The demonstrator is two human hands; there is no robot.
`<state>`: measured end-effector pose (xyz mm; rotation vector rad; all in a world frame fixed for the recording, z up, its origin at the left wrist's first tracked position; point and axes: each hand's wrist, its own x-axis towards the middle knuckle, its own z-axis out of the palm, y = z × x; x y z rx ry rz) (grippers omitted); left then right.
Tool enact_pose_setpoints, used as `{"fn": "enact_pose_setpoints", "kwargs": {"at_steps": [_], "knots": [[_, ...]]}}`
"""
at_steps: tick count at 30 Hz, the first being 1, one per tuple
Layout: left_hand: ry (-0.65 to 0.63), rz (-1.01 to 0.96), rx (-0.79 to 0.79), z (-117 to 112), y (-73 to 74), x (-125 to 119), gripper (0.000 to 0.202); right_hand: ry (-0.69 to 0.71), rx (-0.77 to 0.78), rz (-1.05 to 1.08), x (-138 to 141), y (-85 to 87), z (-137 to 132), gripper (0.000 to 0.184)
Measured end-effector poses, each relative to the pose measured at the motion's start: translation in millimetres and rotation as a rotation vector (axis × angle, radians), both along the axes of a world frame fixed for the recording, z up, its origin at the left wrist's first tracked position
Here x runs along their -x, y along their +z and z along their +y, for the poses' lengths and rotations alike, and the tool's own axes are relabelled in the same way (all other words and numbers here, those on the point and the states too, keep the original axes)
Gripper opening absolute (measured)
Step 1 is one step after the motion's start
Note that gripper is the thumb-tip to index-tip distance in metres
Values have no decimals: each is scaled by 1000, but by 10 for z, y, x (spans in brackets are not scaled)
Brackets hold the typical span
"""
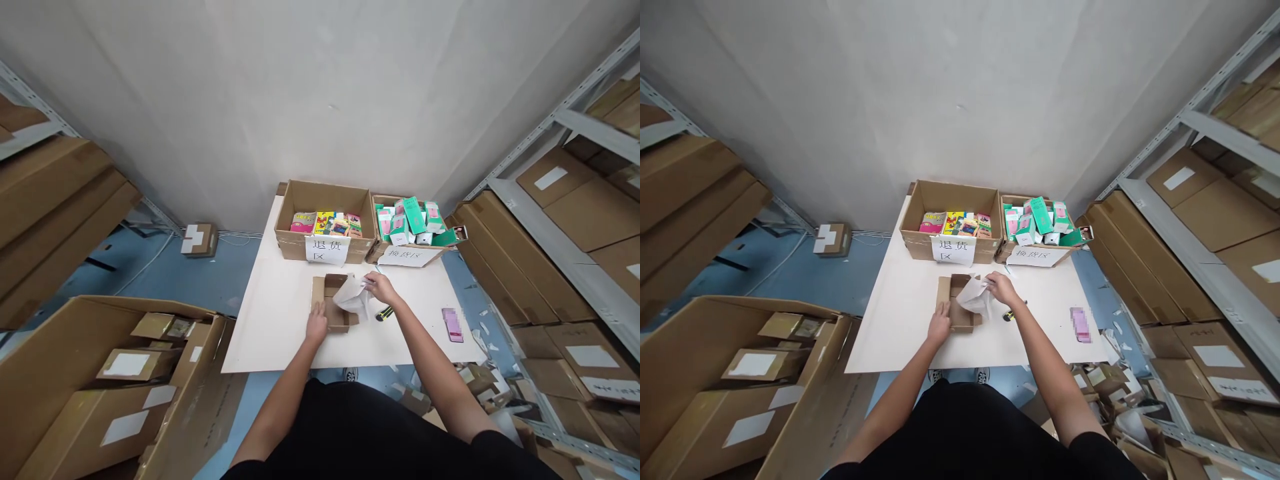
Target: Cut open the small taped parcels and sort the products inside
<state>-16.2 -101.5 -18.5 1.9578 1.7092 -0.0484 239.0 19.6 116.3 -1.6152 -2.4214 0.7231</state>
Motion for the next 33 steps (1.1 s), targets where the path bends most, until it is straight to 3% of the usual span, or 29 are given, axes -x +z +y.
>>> {"fn": "enact_pose_setpoints", "kwargs": {"at_steps": [3,6,10,13,16,19,21,23,27,30,33], "knots": [[14,20,-38,25,28,624,18,64,81,-8,127,-122,135,27],[27,70,-70,-12,22,1171,17,54,178,-147,401,-487,132,45],[69,78,-138,-148,-39,1628,21,-208,258,-367,737,-1136,-184,82],[106,18,-175,-300,-84,1730,30,-411,199,-351,868,-1538,-555,79],[184,-68,-248,-457,-75,1660,43,-342,147,-289,970,-1816,-905,72],[281,-179,-384,-580,5,1480,45,-178,327,-310,1090,-2018,-1143,74],[303,-267,-458,-632,79,1329,44,-150,481,-324,1169,-2122,-1213,78],[282,-355,-489,-661,145,1170,43,-229,553,-220,1226,-2191,-1209,78],[143,-470,-410,-648,184,833,43,-411,531,106,1178,-2193,-1021,63],[-11,-504,-261,-580,106,535,41,-478,497,202,918,-2089,-855,59],[-73,-521,-114,-460,-55,202,39,-706,423,539,482,-1955,-827,59]]}}
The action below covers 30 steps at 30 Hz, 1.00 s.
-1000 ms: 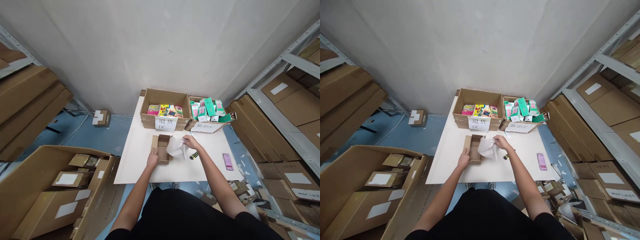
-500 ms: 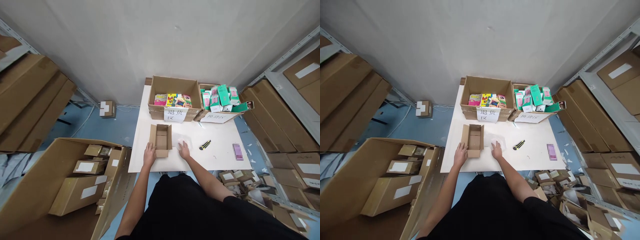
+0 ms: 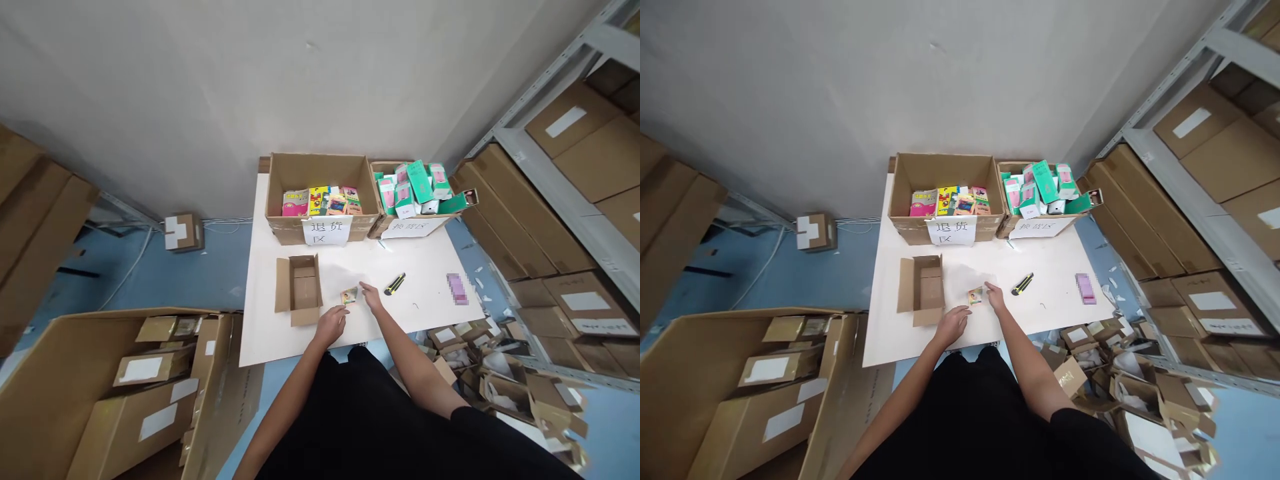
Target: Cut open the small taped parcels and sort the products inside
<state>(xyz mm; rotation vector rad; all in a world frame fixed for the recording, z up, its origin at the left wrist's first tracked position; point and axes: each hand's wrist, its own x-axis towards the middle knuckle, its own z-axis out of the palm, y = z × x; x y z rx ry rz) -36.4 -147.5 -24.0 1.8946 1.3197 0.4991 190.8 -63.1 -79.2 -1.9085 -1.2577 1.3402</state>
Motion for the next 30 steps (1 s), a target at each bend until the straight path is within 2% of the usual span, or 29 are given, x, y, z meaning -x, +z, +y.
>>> {"fn": "enact_pose_setpoints", "kwargs": {"at_steps": [2,4,7,10,13,17,19,21,24,27,30], "knots": [[4,3,103,110,-141,-221,44,-267,-50,224,-330,61,-89,59],[76,27,252,239,-295,-420,52,-437,14,333,-633,75,-242,57],[234,95,448,441,-520,-644,56,-570,269,331,-952,1,-505,55],[354,163,521,608,-711,-771,50,-608,421,352,-1089,-121,-709,55],[482,235,561,723,-866,-848,42,-558,464,406,-1125,-203,-815,61],[632,321,591,832,-1031,-943,43,-460,478,388,-1194,-222,-816,69],[677,334,614,879,-1084,-968,46,-373,505,329,-1272,-203,-768,65],[697,314,643,916,-1102,-962,45,-251,565,225,-1376,-166,-704,50],[711,239,669,937,-1054,-924,30,-113,629,132,-1552,-68,-615,30],[740,136,631,918,-919,-911,19,-43,572,175,-1691,69,-553,28],[757,0,542,902,-697,-927,22,21,452,209,-1722,227,-453,33]]}}
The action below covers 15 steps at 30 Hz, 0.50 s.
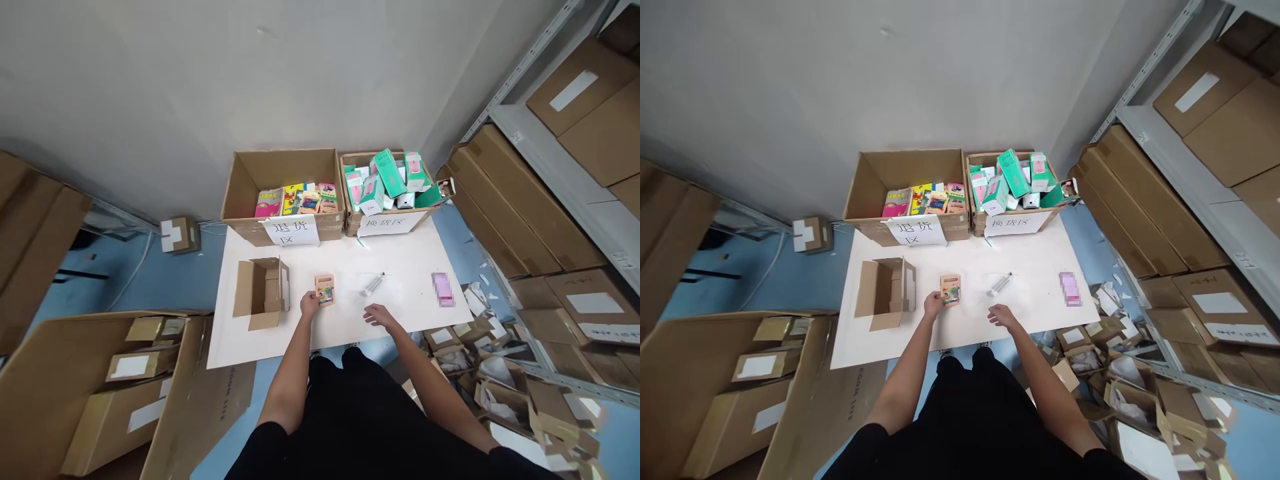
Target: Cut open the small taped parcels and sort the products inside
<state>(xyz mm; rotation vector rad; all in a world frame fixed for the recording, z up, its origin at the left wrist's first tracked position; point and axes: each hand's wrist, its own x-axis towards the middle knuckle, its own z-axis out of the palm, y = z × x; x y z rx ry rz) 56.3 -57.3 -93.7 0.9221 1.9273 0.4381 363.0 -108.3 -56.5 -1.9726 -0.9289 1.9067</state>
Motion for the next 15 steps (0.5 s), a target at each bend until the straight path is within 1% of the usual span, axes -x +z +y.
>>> {"fn": "enact_pose_setpoints", "kwargs": {"at_steps": [2,4,6,9,11,13,15], "knots": [[16,-62,-102,13,203,3,29,29,-69,29,61,125,133,39],[19,-116,-204,42,459,32,37,56,-146,72,181,286,324,50],[3,-248,-322,72,769,79,46,61,-249,127,344,495,547,60],[-45,-535,-486,90,1308,132,55,10,-417,243,597,888,863,68],[-67,-638,-542,81,1683,136,60,-39,-493,354,724,1172,1019,67],[-70,-673,-580,63,2036,121,66,-81,-545,467,795,1449,1117,60],[-73,-689,-621,40,2345,105,71,-105,-591,553,812,1706,1156,55]]}}
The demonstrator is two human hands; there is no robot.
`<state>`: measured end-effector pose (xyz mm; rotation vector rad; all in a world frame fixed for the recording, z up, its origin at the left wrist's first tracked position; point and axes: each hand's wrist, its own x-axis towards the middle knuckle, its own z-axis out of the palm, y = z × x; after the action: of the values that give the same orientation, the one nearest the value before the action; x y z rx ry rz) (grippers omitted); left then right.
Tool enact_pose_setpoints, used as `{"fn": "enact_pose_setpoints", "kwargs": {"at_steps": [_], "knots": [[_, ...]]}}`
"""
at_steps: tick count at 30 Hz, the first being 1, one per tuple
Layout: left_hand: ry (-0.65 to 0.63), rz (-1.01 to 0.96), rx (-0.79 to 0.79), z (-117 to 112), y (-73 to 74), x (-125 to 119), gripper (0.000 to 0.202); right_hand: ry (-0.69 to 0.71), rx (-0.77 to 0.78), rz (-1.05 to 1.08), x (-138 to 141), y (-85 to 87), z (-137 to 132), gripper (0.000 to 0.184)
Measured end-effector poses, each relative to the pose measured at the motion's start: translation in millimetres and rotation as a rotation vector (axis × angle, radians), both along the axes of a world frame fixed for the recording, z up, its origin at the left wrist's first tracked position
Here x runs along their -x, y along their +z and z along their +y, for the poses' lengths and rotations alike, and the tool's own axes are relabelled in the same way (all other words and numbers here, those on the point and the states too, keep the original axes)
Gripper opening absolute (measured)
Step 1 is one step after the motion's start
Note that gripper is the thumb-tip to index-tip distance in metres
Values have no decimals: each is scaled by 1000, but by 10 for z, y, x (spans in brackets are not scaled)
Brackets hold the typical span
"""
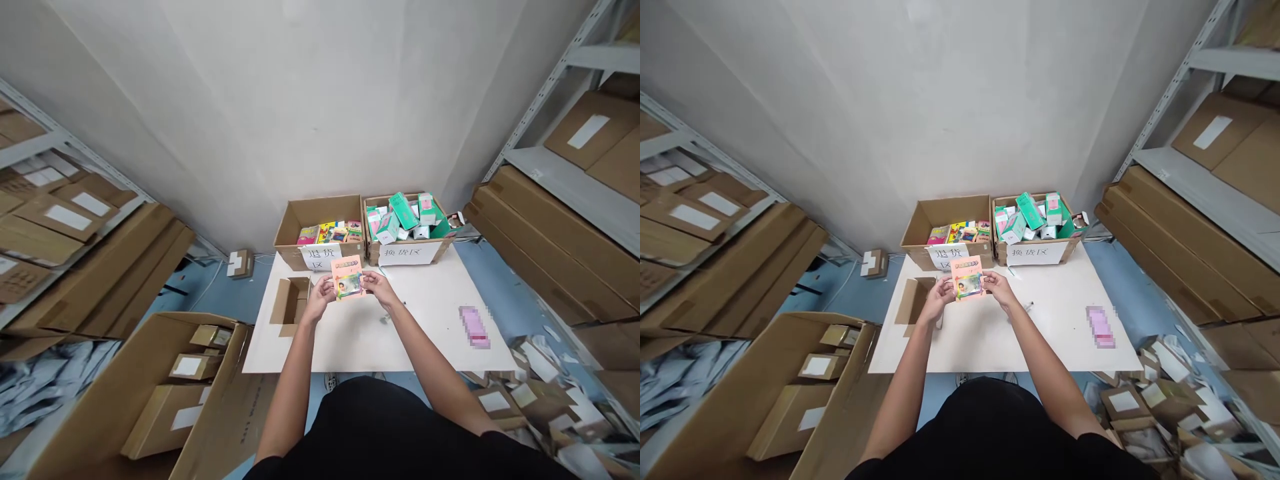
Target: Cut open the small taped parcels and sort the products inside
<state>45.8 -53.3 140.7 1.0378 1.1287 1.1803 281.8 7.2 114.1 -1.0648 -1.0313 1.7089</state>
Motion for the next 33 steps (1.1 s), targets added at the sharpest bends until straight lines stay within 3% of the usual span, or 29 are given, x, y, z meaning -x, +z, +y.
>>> {"fn": "enact_pose_setpoints", "kwargs": {"at_steps": [2,5,8,13,20,25,29,33], "knots": [[2,5,-39,-24,249,-5,73,1,-44,47,-18,227,-8,53],[-1,36,-83,-54,506,-3,72,22,-91,67,-67,491,-60,52],[-3,45,-102,-74,653,-27,71,34,-120,72,-127,648,-108,53],[-10,51,-105,-88,782,-147,68,23,-123,84,-249,747,-171,55],[19,166,-153,-67,776,-252,63,44,-130,95,-408,779,-226,54],[229,431,-265,-55,701,-479,52,0,-192,57,-413,736,-225,51],[101,300,-261,-24,592,-883,57,32,-394,36,-276,739,-286,47],[167,163,-242,33,554,-1004,68,80,-472,-44,-179,717,-295,44]]}}
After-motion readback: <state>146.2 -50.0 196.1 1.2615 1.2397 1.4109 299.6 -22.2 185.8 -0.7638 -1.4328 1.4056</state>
